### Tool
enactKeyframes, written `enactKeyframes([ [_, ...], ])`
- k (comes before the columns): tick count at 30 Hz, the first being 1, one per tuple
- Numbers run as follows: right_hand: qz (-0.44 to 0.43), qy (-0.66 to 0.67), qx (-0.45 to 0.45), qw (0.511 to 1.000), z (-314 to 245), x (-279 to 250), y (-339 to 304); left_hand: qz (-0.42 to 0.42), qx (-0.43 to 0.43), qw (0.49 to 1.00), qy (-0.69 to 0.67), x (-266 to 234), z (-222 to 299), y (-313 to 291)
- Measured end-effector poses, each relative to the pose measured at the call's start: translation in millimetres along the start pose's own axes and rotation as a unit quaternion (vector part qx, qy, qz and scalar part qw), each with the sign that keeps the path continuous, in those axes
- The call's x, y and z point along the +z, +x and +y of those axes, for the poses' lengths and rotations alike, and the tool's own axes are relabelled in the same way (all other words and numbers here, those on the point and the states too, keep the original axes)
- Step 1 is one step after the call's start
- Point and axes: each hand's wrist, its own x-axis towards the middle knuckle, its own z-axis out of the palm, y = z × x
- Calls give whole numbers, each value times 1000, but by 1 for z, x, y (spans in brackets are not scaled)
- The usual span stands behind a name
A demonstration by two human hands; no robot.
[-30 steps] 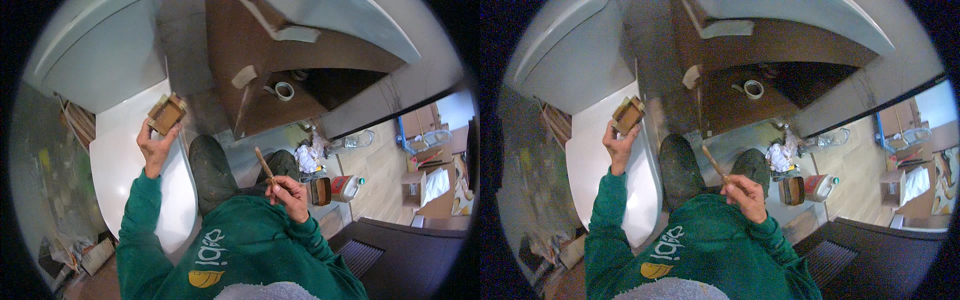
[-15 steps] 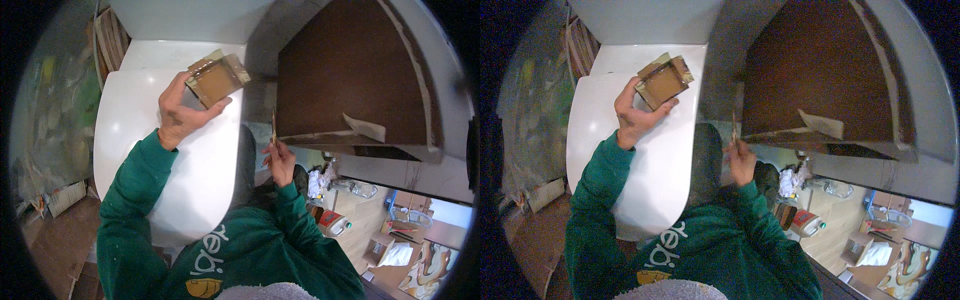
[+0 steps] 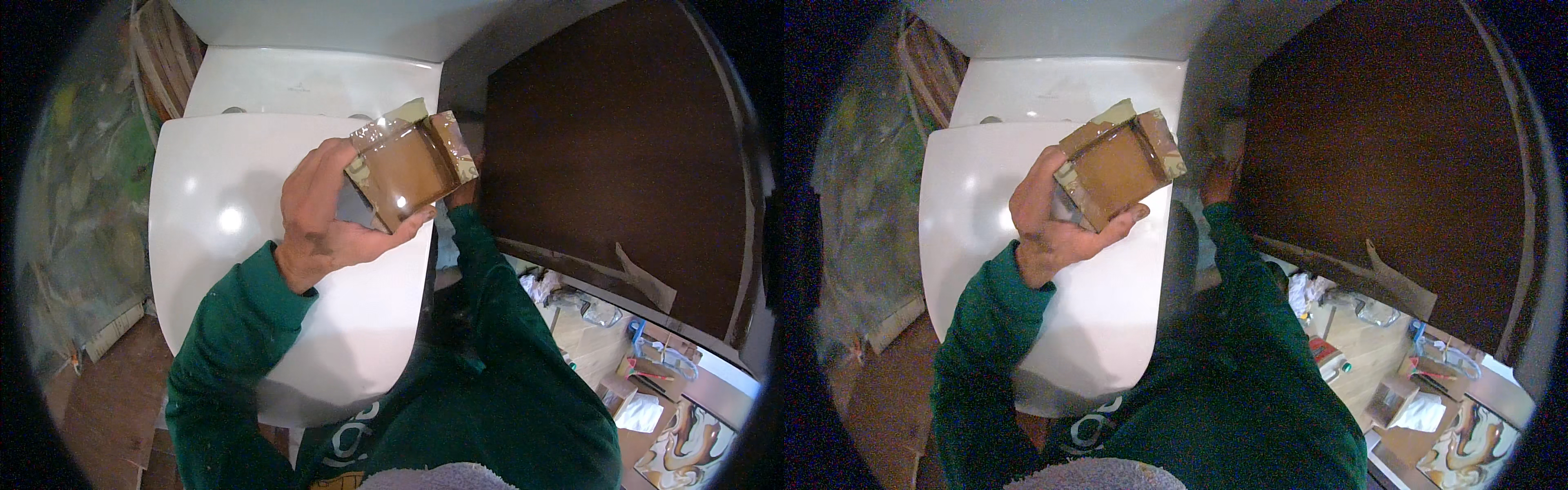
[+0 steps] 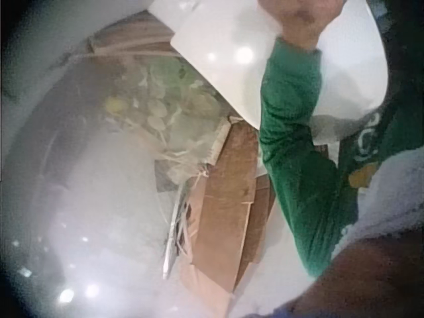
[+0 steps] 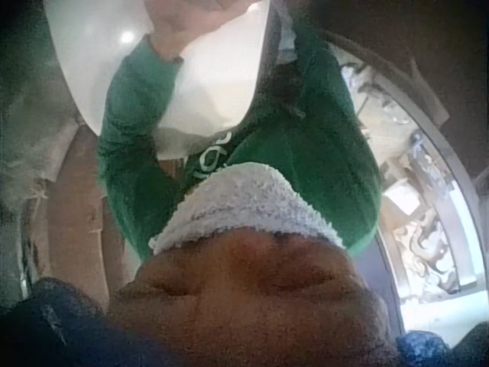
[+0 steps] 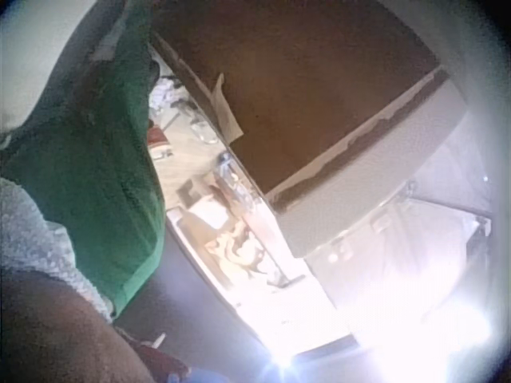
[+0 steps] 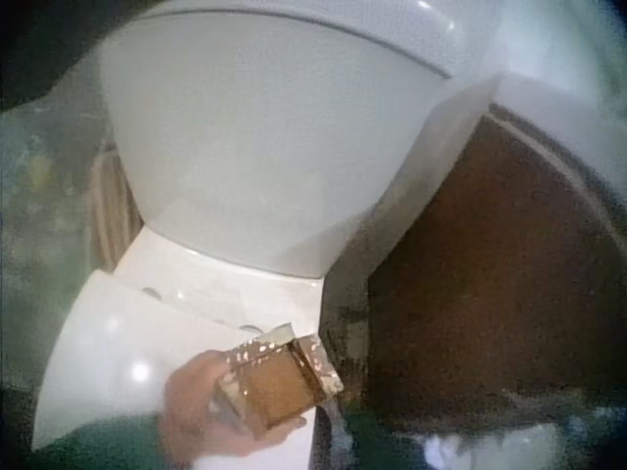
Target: The person sits on the bathroom floor and uses a paintbrush to apply brown paint to the edges of a wooden cabinet under the sink. They repeatedly dip the brush into a small container and paint the cabinet's side and top edge.
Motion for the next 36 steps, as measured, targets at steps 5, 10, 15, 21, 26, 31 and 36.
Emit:
enactKeyframes([
  [5, -40, -254, 9, 966, -12, -9, 3, -4, -14, 1000, 2, 0, -1, 1],
  [10, -61, -306, 22, 950, -32, -8, 12, -27, -25, 999, -5, -2, -2, 3],
  [15, -78, -332, 28, 939, -37, -8, 48, -34, -55, 998, -6, -2, -1, 3],
  [21, -106, -366, 35, 924, -45, -10, 104, -25, -17, 999, -17, 2, -4, 7],
  [26, -129, -390, 42, 911, -55, -11, 119, -23, -25, 999, -25, 2, -2, 3],
  [31, -148, -412, 66, 897, -36, -7, 139, -36, -37, 998, -21, 0, -3, 4],
  [36, -59, -421, 87, 901, 17, 14, 165, -42, -56, 997, -14, -1, -1, 5],
])
